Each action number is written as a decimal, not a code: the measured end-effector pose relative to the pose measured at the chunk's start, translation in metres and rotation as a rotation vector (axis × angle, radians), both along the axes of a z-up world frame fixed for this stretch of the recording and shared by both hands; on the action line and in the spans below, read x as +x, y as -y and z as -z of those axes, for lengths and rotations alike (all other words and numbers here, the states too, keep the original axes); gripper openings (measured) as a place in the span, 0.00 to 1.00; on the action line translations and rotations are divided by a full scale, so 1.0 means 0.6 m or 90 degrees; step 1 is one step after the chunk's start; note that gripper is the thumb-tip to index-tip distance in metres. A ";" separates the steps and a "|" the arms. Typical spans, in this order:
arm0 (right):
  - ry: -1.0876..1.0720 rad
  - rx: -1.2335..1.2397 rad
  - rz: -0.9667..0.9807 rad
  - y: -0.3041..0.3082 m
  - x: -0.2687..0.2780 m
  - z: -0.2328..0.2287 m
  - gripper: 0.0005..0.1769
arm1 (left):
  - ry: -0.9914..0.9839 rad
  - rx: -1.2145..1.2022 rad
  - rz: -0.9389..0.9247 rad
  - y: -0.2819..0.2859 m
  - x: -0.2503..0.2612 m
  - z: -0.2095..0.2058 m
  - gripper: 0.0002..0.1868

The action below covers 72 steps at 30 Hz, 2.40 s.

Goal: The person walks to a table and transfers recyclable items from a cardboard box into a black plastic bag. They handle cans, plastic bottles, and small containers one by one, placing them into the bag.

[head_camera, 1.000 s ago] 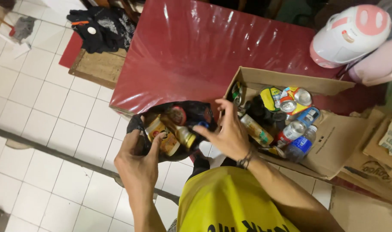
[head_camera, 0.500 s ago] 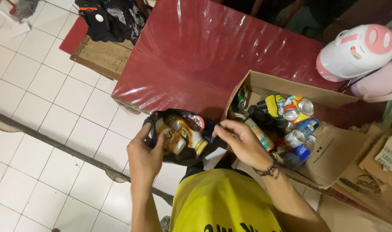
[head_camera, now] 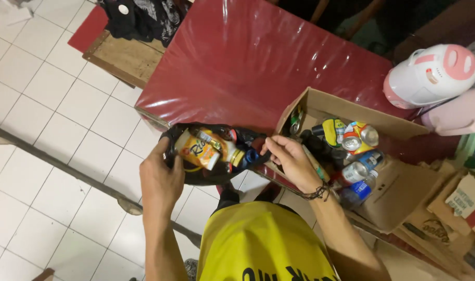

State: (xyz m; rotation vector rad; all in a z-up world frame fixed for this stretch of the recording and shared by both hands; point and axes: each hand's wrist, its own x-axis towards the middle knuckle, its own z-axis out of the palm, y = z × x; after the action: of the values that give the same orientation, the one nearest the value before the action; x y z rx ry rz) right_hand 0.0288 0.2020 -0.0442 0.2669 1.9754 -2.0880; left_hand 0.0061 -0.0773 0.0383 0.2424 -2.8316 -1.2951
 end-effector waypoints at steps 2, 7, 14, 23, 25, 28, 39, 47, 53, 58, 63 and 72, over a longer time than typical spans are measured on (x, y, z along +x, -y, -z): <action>-0.043 0.032 -0.023 0.014 0.014 -0.031 0.15 | 0.020 0.028 -0.020 0.009 0.012 -0.023 0.18; -0.091 0.066 -0.061 0.054 0.046 -0.092 0.14 | -0.021 0.041 -0.055 0.032 0.035 -0.042 0.19; 0.003 0.183 -0.106 0.066 0.062 -0.098 0.14 | -0.120 0.040 -0.035 0.068 0.042 0.004 0.16; 0.146 -0.070 0.008 -0.097 0.185 0.006 0.10 | -0.075 0.082 -0.023 0.066 0.030 0.008 0.13; 0.049 0.109 0.019 -0.175 0.226 0.032 0.10 | -0.088 0.122 -0.034 0.039 0.026 0.000 0.13; 0.131 0.090 0.244 -0.265 0.288 0.062 0.12 | -0.113 0.184 -0.043 0.006 0.027 -0.006 0.12; 0.245 0.256 0.427 -0.367 0.269 0.132 0.40 | -0.138 0.270 -0.042 -0.073 0.025 0.001 0.13; 0.218 0.082 0.178 -0.357 0.226 0.126 0.40 | -0.146 0.286 -0.052 -0.102 0.035 -0.005 0.14; 0.192 0.375 0.273 -0.421 0.225 0.186 0.32 | -0.148 0.295 -0.057 -0.128 0.040 -0.026 0.17; 0.055 0.519 0.292 -0.482 0.151 0.235 0.44 | -0.148 0.291 -0.045 -0.155 0.041 -0.042 0.14; 0.250 0.382 0.248 -0.448 0.088 0.209 0.45 | -0.150 0.329 -0.014 -0.163 0.039 -0.043 0.14; 0.026 0.472 0.064 -0.334 0.058 0.193 0.36 | -0.160 0.400 -0.017 -0.160 0.032 -0.011 0.15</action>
State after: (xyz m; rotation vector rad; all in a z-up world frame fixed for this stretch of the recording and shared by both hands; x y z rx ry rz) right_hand 0.0636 0.4021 -0.1597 0.5422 2.6719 -1.2870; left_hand 0.0250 0.0187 0.0448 0.1101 -2.1421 -2.0071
